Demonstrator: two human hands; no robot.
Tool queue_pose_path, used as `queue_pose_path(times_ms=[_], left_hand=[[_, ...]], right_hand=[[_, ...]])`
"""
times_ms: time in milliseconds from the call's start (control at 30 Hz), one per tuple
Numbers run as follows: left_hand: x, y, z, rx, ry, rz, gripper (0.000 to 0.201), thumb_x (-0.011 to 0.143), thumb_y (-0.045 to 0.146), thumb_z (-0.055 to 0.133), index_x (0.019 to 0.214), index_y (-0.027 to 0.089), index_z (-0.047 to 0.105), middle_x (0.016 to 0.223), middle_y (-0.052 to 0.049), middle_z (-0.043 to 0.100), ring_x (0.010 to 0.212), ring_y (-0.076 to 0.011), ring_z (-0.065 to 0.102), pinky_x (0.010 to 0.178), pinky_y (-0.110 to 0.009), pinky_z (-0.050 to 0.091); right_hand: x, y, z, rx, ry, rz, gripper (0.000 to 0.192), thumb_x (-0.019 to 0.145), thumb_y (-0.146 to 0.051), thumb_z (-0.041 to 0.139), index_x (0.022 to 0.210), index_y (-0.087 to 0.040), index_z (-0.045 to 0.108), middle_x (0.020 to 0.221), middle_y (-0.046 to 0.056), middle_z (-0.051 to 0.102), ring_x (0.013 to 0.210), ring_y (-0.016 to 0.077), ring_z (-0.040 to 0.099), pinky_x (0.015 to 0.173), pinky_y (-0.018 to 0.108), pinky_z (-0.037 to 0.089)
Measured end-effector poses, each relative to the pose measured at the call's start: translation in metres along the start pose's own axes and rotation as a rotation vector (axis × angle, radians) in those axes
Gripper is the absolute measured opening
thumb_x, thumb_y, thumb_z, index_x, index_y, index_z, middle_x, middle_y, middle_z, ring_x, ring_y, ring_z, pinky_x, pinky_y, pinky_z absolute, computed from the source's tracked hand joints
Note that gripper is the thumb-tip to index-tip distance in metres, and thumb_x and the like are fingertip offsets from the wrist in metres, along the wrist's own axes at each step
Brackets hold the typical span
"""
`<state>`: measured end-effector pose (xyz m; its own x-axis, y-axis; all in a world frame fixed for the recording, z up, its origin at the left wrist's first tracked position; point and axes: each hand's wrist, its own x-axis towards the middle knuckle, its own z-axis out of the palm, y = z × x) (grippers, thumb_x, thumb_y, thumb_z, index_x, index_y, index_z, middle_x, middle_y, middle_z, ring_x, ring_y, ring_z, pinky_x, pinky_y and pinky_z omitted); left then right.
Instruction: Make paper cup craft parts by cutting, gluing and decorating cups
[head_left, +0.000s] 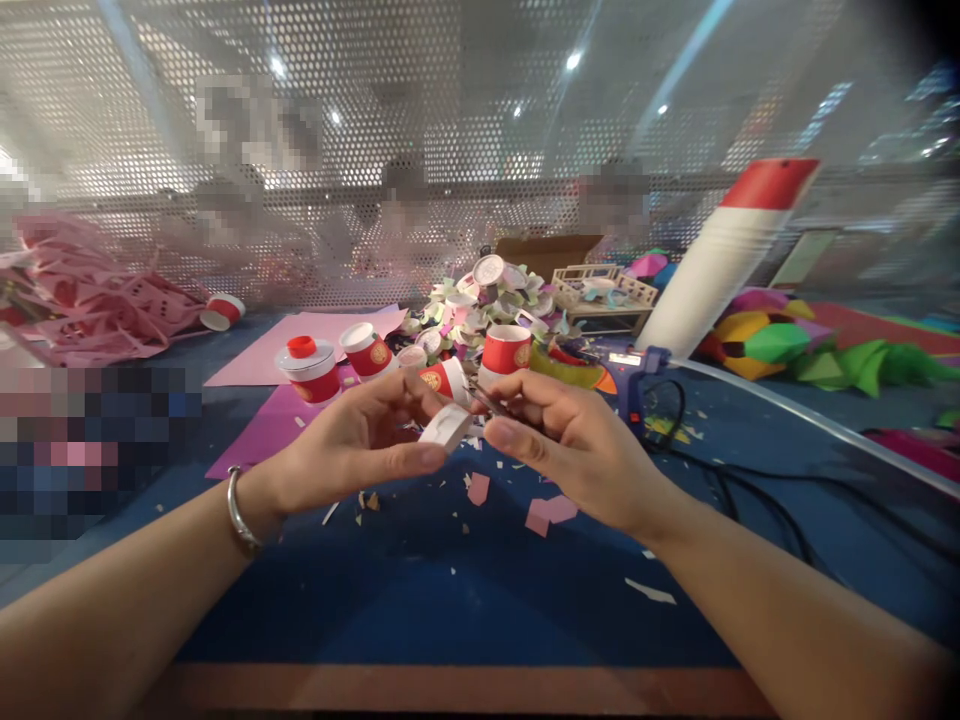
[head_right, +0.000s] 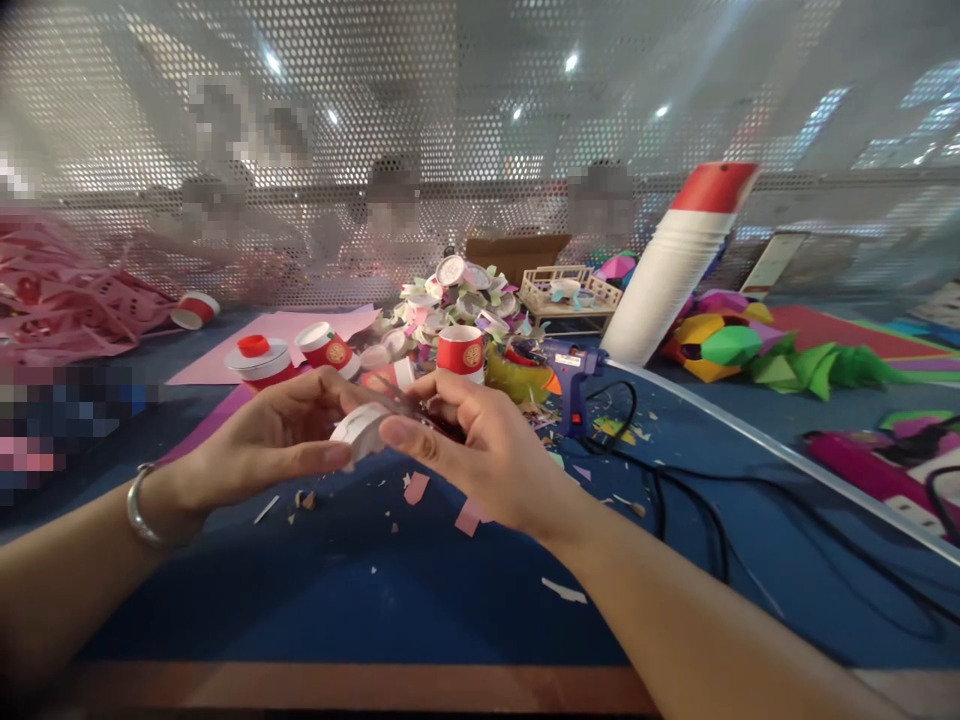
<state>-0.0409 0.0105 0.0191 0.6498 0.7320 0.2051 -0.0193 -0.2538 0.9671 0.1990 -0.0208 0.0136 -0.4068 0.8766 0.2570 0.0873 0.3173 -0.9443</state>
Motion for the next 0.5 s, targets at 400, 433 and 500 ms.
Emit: queue_pose_path(times_ms=[400, 433, 500], left_hand=[[0.0026, -0.0106, 0.0032, 0.361, 0.298, 0.236, 0.043, 0.088, 0.020, 0.072, 0.127, 0.018, 0.056, 0.128, -0.013, 0.059, 0.123, -0.0259, 0.059, 0.097, -0.036, 0.058], [0.0022, -0.0110, 0.0033, 0.380, 0.303, 0.234, 0.043, 0.088, 0.020, 0.072, 0.128, 0.018, 0.056, 0.128, -0.013, 0.059, 0.123, -0.0260, 0.059, 0.097, -0.036, 0.058], [0.0019, -0.0121, 0.0037, 0.412, 0.309, 0.243, 0.043, 0.087, 0.019, 0.072, 0.127, 0.019, 0.057, 0.129, -0.012, 0.060, 0.122, -0.0256, 0.059, 0.097, -0.036, 0.058]], right_hand=[[0.0035, 0.0007, 0.0020, -0.137, -0.050, 0.071, 0.034, 0.095, -0.051, 0.062, 0.106, -0.019, 0.064, 0.090, 0.003, 0.065, 0.076, 0.0141, 0.060, 0.058, 0.025, 0.044], [0.0033, 0.0002, 0.0022, -0.136, -0.056, 0.076, 0.034, 0.095, -0.051, 0.062, 0.107, -0.020, 0.064, 0.093, 0.004, 0.066, 0.078, 0.0153, 0.063, 0.058, 0.025, 0.045], [0.0027, -0.0009, 0.0027, -0.140, -0.062, 0.097, 0.033, 0.095, -0.052, 0.062, 0.105, -0.021, 0.065, 0.092, 0.004, 0.068, 0.081, 0.0175, 0.066, 0.056, 0.025, 0.047]])
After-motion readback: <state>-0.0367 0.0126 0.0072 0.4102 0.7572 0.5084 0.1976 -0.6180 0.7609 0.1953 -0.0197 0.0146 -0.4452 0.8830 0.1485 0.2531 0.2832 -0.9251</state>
